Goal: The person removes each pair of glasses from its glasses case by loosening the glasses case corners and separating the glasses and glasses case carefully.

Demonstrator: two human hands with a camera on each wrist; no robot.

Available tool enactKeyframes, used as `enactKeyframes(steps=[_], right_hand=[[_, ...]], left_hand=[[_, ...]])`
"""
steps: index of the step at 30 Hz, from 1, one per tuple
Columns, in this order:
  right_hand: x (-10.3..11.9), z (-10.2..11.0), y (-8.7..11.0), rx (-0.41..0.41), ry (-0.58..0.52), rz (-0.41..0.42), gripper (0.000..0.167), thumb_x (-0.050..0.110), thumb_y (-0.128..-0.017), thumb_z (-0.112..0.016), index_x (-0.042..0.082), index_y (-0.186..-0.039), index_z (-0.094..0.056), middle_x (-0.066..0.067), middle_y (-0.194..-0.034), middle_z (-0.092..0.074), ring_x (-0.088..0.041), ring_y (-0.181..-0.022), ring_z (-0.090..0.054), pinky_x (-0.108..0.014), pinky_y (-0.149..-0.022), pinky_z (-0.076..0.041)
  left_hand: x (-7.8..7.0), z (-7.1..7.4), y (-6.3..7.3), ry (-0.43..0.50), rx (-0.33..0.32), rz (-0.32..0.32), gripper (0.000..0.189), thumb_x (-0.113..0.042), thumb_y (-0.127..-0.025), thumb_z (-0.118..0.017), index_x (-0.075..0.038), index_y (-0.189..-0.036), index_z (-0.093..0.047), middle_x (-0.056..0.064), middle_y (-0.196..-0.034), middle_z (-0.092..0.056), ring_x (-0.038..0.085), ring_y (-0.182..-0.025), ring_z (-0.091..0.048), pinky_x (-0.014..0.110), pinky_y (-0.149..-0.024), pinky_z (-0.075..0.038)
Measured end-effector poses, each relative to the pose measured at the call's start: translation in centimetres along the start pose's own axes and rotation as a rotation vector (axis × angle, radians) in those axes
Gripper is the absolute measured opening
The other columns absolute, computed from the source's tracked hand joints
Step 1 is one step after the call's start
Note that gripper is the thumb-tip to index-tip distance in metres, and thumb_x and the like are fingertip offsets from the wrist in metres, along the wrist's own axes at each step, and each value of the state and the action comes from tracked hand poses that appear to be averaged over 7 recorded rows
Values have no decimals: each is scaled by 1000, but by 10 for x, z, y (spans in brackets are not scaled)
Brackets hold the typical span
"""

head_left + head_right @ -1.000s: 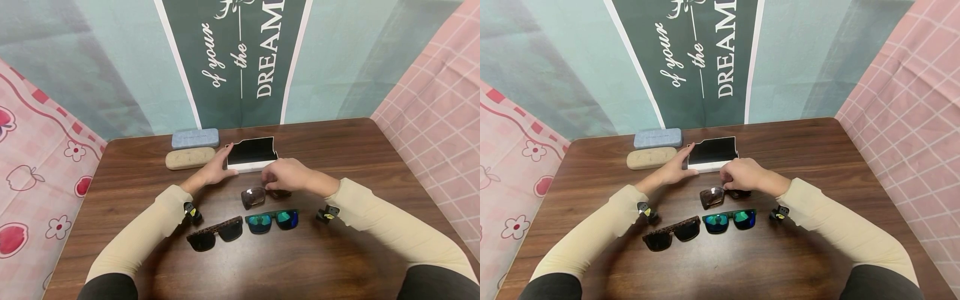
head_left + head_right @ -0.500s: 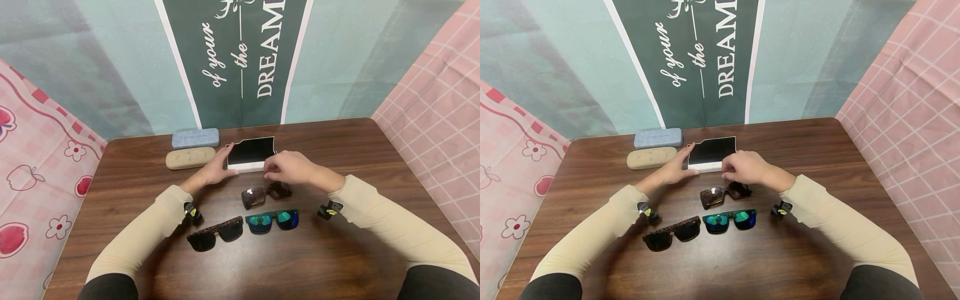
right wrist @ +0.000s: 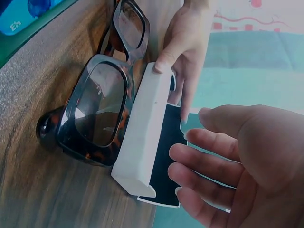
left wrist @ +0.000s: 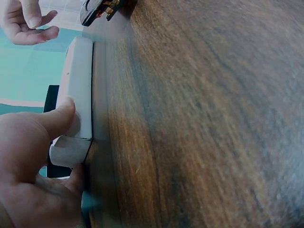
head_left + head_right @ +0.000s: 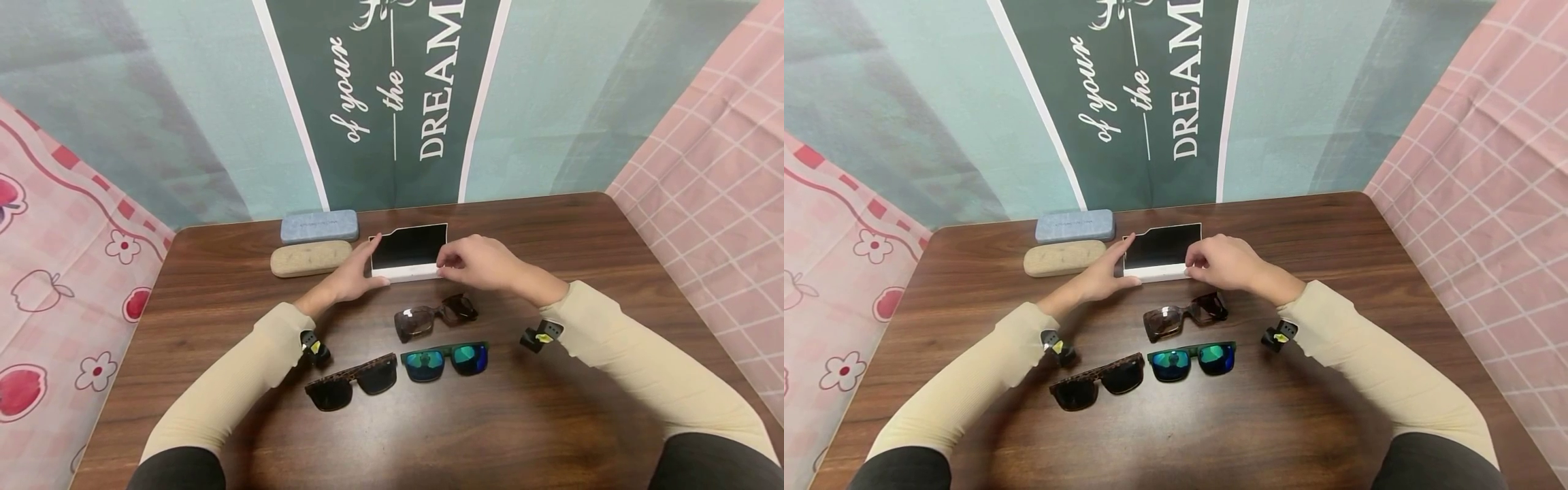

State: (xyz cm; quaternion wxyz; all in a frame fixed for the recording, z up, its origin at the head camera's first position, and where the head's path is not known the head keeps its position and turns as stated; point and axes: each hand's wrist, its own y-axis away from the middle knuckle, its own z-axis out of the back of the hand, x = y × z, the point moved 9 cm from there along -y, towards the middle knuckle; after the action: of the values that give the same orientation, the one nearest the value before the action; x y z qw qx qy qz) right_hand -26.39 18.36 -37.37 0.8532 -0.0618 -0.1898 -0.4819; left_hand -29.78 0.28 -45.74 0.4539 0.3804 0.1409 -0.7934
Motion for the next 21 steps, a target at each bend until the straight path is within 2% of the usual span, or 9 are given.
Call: enactKeyframes(steps=[10, 21], right_hand=[[-16, 6, -2, -60, -56, -64, 12, 27, -94, -75, 16, -98, -77, 6, -83, -71, -11, -69, -59, -34, -64, -49], [-39, 11, -5, -148, -130, -135, 16, 25, -97, -71, 10, -102, -76, -2, -89, -73, -17, -81, -65, -38, -72, -51]], left_hand=[[-2, 1, 1, 5, -1, 6, 97, -23, -93, -76, -4, -163, -12, 22, -166, -17, 36, -154, -14, 48, -123, -17], [-1, 0, 0, 2, -3, 1, 97, -24, -93, -76, -4, -163, -12, 21, -167, -17, 36, -154, -13, 49, -123, -16]])
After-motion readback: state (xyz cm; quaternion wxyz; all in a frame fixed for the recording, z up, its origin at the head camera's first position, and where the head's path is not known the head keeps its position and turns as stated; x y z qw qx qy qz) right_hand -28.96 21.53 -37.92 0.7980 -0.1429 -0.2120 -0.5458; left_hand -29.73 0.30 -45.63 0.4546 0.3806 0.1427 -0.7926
